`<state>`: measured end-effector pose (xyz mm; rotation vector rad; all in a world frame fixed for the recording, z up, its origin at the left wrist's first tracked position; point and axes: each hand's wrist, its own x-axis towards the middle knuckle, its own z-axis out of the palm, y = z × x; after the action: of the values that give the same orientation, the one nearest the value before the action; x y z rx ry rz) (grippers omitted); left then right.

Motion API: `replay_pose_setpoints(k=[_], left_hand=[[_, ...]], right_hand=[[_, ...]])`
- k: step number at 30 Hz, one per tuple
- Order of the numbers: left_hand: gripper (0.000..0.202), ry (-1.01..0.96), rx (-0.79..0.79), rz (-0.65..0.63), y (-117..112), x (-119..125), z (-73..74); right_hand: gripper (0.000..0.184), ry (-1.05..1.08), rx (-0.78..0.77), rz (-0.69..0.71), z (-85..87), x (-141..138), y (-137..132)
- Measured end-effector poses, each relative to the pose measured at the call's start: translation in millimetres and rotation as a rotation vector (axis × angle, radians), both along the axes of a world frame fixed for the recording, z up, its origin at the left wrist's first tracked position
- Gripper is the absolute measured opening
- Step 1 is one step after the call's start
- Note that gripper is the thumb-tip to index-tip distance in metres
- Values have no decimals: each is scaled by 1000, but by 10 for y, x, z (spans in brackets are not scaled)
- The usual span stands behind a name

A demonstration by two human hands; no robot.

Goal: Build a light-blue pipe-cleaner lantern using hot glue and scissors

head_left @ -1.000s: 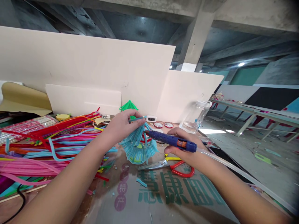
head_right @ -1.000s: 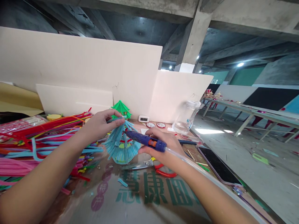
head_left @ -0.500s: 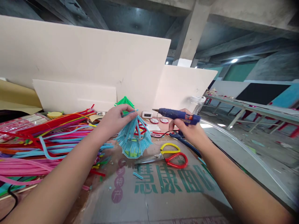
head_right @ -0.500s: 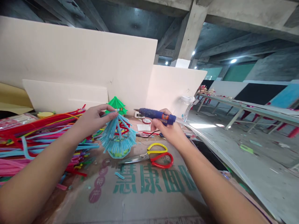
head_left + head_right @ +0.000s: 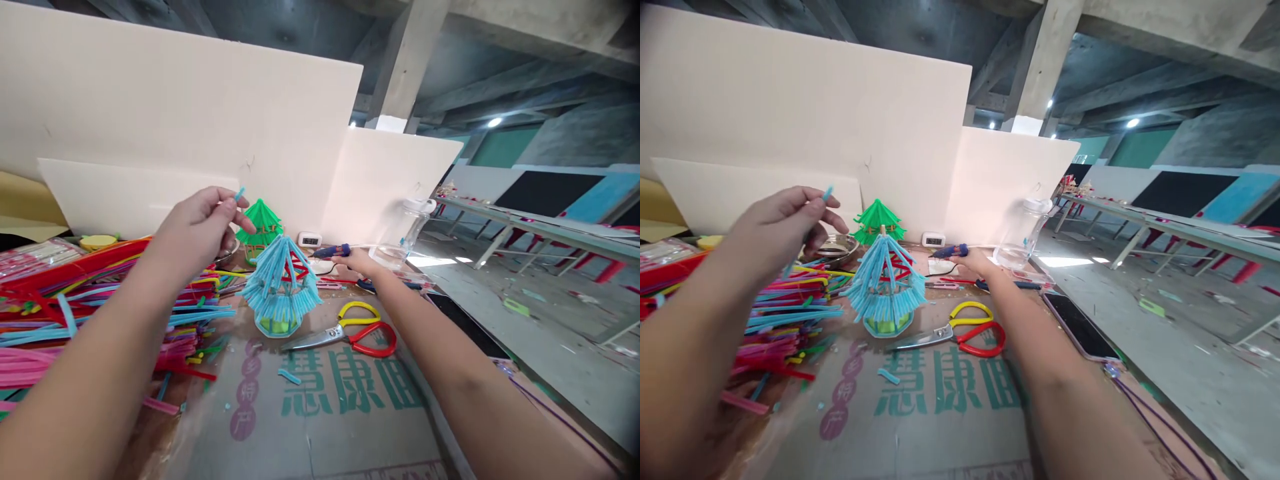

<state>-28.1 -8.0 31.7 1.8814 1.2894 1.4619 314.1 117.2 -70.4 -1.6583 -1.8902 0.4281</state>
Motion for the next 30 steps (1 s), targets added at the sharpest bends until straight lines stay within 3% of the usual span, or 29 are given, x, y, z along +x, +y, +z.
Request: replay_pose_setpoints(k=[3, 8, 15, 24, 27, 30], left_hand=[[27, -165, -184, -253, -131, -59, 128], [26, -113, -248, -387, -220, -6, 168], [30, 14, -155, -323, -182, 110, 89], [27, 46, -175, -405, -189, 131, 65], [28, 51, -164, -392, -190, 127, 54], [29, 33, -171, -392, -189, 120, 47]], right_hand=[[29, -51, -10, -9, -155, -1, 63], [32, -188, 5, -40, -280, 128, 76], [40, -425, 21, -89, -194, 351, -163], [39, -524, -5, -106, 105, 321, -481], [38, -467, 2, -96, 70, 262, -387], [36, -408, 3, -83, -73, 194, -206]])
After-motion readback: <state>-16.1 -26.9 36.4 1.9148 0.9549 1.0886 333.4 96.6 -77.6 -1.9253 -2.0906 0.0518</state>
